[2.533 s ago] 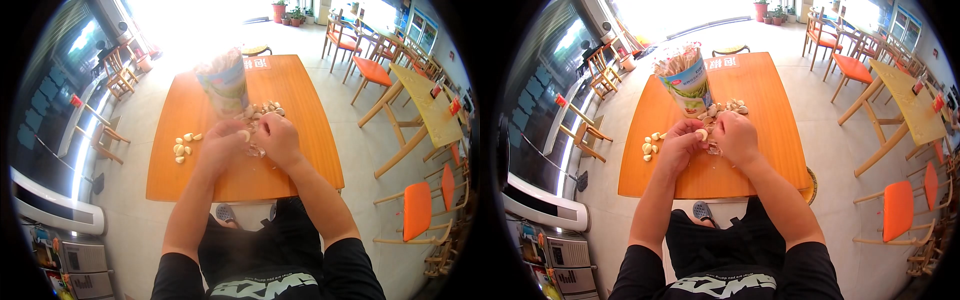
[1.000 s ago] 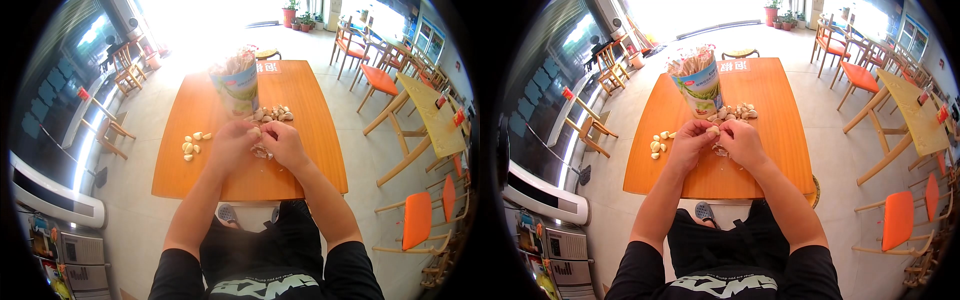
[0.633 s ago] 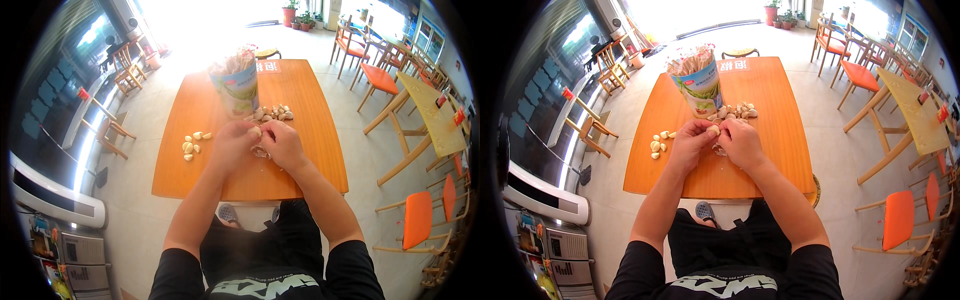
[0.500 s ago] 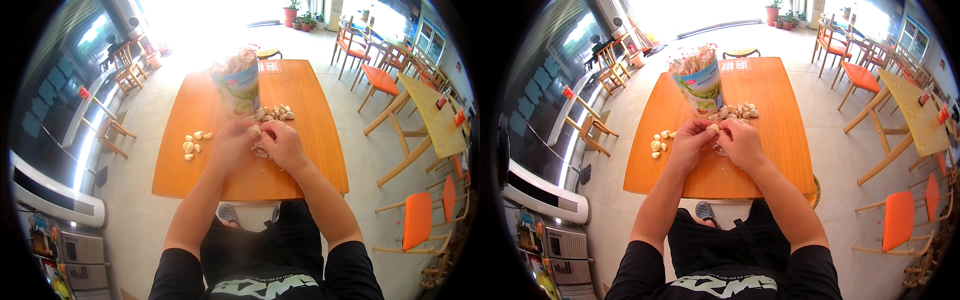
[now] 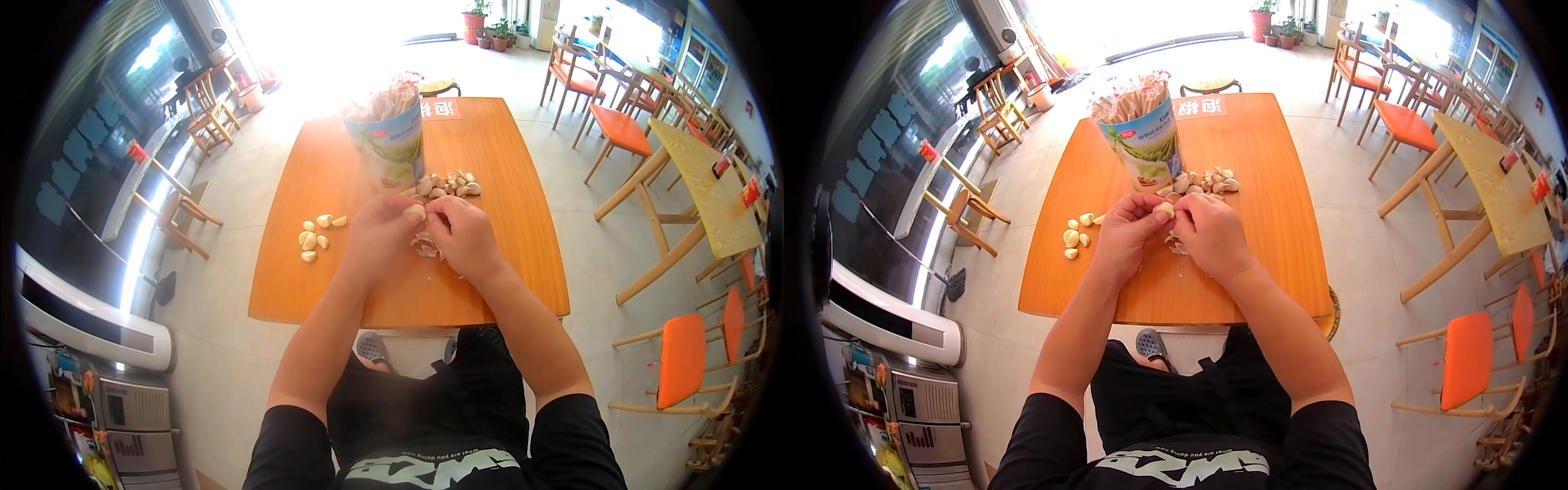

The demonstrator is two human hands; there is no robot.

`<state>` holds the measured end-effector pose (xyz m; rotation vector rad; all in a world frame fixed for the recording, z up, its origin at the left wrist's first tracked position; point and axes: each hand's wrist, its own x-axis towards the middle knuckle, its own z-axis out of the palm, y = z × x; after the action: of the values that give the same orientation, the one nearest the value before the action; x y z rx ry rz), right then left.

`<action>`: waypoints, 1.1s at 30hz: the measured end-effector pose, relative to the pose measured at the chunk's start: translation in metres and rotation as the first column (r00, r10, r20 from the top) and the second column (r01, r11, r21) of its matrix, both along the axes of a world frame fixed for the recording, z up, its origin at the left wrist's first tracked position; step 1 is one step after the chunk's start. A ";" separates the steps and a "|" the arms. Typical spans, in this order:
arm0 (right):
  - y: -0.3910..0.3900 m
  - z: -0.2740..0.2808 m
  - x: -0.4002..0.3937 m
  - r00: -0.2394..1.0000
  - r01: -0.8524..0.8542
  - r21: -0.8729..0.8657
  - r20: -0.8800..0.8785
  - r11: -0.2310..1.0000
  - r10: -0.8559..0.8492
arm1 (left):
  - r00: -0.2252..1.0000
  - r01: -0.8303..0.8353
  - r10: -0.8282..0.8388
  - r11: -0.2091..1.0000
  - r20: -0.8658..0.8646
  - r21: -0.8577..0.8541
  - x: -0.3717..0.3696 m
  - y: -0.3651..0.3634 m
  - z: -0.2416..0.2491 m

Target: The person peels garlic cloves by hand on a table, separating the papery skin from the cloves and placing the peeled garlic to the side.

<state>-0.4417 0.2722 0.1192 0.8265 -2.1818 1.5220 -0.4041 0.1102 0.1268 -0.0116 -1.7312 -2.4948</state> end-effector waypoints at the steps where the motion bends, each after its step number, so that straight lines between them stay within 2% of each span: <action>1: 0.000 -0.001 0.000 1.000 0.000 0.000 0.000 1.000 0.000 | 1.000 0.002 -0.002 1.000 -0.010 -0.013 0.000 0.000 -0.001; 4: -0.001 -0.003 -0.002 0.998 0.048 0.055 -0.031 0.997 -0.046 | 0.999 -0.027 0.029 0.995 0.018 -0.094 -0.001 0.000 -0.002; 8: 0.001 -0.003 -0.005 0.996 0.090 0.076 -0.005 0.993 -0.090 | 0.999 -0.015 0.020 0.994 0.048 -0.107 0.001 -0.001 0.003; 10: 0.002 -0.003 -0.008 0.995 0.102 0.065 0.016 0.993 -0.103 | 0.988 0.123 -0.110 0.985 0.107 -0.119 0.003 -0.005 0.006; 13: 0.005 -0.003 -0.010 0.989 0.149 0.032 0.015 0.988 -0.150 | 0.972 0.211 -0.199 0.973 0.126 -0.088 0.005 -0.006 0.010; 15: 0.007 0.000 -0.010 0.968 0.236 0.096 0.061 0.967 -0.242 | 0.969 0.230 -0.221 0.970 0.114 -0.078 0.007 -0.008 0.011; 16: 0.008 0.000 -0.010 0.968 0.236 0.096 0.059 0.967 -0.243 | 0.965 0.250 -0.242 0.966 0.102 -0.068 0.007 -0.009 0.011; 17: 0.011 0.000 -0.011 0.968 0.225 0.166 0.072 0.960 -0.239 | 0.965 0.250 -0.243 0.966 0.101 -0.068 0.007 -0.010 0.011; 18: 0.012 0.000 -0.011 0.968 0.212 0.236 0.084 0.948 -0.237 | 0.972 0.225 -0.222 0.974 0.081 -0.036 0.007 -0.011 0.009; 19: 0.012 -0.001 -0.011 0.968 0.212 0.236 0.083 0.949 -0.237 | 0.978 0.200 -0.199 0.980 0.062 -0.003 0.006 -0.012 0.008; 21: 0.010 -0.006 -0.010 0.992 0.116 0.294 0.012 0.949 -0.125 | 0.986 0.150 -0.151 0.988 0.068 0.022 0.005 -0.012 0.007; 22: 0.010 -0.006 -0.010 0.992 0.115 0.294 0.012 0.949 -0.124 | 0.992 0.100 -0.103 0.994 0.077 0.048 0.005 -0.012 0.007; 24: 0.011 -0.004 -0.010 1.000 0.019 0.210 -0.002 0.977 -0.019 | 0.993 0.086 -0.092 0.993 0.071 0.086 0.005 -0.011 0.007; 28: 0.011 -0.005 -0.011 0.998 -0.053 0.147 -0.015 0.988 0.056 | 0.995 0.081 -0.086 0.990 0.043 0.117 0.002 -0.011 0.003; 30: 0.008 -0.003 -0.008 0.994 -0.082 0.024 0.074 0.996 0.080 | 0.996 0.059 -0.065 0.993 0.054 0.099 0.003 -0.007 0.006; 31: 0.008 0.000 -0.006 0.994 -0.083 0.023 0.075 0.996 0.081 | 0.997 0.038 -0.043 0.996 0.063 0.080 0.003 -0.005 0.007; 33: 0.010 0.008 -0.001 0.950 -0.215 -0.036 0.223 0.976 0.218 | 0.997 0.048 -0.054 0.993 0.048 0.110 0.002 -0.005 0.005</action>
<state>-0.4424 0.2818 0.1267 0.9588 -2.3001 1.8124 -0.4016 0.1057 0.1316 0.0166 -1.6298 -2.6454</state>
